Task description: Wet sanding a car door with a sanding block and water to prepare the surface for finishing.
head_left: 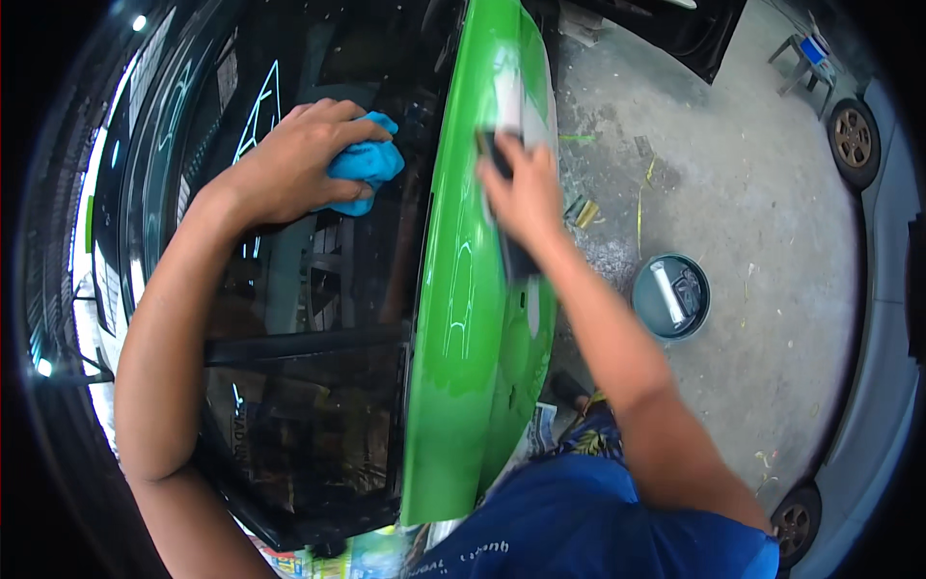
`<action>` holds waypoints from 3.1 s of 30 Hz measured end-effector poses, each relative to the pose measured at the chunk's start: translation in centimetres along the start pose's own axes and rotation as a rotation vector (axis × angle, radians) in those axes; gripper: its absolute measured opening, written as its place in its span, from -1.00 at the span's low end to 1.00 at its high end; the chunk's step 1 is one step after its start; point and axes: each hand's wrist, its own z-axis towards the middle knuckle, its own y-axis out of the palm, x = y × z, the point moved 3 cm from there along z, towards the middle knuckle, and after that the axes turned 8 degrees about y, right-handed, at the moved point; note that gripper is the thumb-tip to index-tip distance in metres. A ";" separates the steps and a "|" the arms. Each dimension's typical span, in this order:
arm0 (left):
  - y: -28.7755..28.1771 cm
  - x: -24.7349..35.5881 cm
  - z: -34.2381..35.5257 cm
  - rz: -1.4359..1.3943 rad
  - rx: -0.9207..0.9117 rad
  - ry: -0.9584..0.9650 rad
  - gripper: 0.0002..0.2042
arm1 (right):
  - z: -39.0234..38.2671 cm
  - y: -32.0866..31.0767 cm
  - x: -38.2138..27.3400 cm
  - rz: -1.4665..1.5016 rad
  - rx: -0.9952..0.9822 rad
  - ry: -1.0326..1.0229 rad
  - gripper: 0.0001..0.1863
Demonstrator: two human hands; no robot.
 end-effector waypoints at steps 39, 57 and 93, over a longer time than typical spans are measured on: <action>0.1 0.6 -1.7 0.066 0.061 -0.005 -0.37 | -5.2 0.6 -1.5 -0.013 -0.074 -0.028 -0.36; 0.3 1.5 2.7 0.040 0.063 0.065 -0.41 | 11.0 -0.5 3.3 -0.108 0.152 -0.057 -0.42; 1.2 -0.6 -0.6 0.041 -0.005 -0.011 -0.38 | -6.3 0.0 -1.9 -0.111 -0.009 -0.080 -0.40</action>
